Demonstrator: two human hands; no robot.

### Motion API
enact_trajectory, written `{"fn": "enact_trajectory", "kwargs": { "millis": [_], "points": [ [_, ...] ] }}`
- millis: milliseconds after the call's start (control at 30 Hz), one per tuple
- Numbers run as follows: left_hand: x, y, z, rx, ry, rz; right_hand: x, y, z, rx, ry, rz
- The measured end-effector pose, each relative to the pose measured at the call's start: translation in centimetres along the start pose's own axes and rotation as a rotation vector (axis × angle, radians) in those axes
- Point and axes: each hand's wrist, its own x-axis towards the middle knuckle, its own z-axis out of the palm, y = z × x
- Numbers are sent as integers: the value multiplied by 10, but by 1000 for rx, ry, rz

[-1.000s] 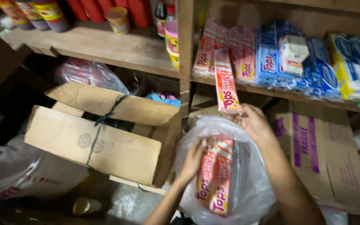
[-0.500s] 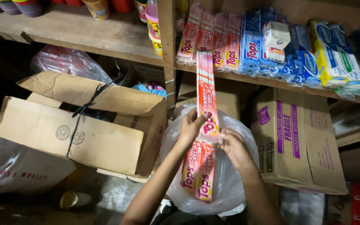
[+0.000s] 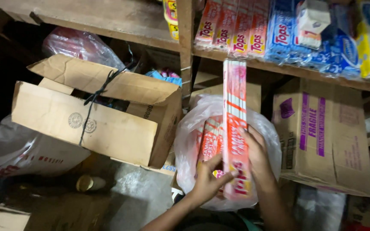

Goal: Packing individual snack/food packages from a shelf into a clear plastic bag.

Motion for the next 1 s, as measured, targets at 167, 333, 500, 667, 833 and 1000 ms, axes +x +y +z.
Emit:
{"fn": "enact_trajectory", "kwargs": {
  "millis": [167, 333, 500, 667, 833, 1000],
  "points": [
    [-3, -22, -31, 422, -123, 48, -34, -12, -21, 16, -22, 224],
    [-5, -41, -59, 972, 104, 44, -76, -6, -62, -291, -195, 371],
    [-19, -44, -64, 1348, 238, -55, -103, 14, -74, -31, -52, 729],
    [-22, -55, -67, 1096, 235, -146, -84, 62, -84, -158, 88, 646],
    [-18, -51, -69, 850, 290, -47, -46, 66, -47, -228, 4, 508],
    [-19, -29, -66, 705, 326, -23, 1, 108, -41, -251, 14, 384]
  ]
}}
